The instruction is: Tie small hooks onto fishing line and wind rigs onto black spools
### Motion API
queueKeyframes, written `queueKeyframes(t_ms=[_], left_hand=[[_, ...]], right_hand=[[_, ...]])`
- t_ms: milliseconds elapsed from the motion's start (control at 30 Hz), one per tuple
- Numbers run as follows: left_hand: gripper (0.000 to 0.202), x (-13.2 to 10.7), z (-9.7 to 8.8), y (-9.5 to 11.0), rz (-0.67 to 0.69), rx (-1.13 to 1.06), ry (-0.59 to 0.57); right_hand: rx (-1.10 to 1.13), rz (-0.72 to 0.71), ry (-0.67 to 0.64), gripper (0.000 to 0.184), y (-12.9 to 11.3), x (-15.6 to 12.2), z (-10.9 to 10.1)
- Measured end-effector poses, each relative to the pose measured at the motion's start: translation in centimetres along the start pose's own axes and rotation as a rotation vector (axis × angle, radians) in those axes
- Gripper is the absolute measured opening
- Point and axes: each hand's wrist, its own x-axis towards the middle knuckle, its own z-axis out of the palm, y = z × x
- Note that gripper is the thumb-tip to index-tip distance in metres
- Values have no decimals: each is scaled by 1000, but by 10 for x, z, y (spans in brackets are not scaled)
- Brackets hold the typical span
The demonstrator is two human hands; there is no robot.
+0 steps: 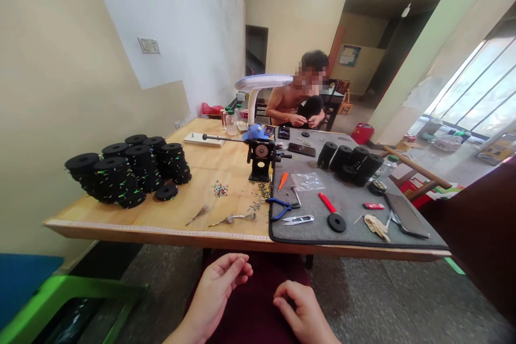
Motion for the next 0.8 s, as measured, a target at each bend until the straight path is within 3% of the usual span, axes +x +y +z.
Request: queueKeyframes(t_ms=[167, 300, 367, 567, 800], left_hand=[[19, -8, 0, 2, 215, 331, -101], [10, -14, 5, 6, 430, 598, -275], [11, -15, 8, 7, 487, 654, -352], [18, -16, 14, 6, 527, 710, -491], [23, -15, 12, 10, 480, 760, -585]], right_hand=[[16, 14, -57, 16, 5, -6, -5], [113, 27, 72, 20, -9, 1, -8], [275, 93, 134, 26, -20, 9, -7], [773, 324, 44, 36, -43, 32, 6], [908, 398, 25, 32, -54, 44, 6]])
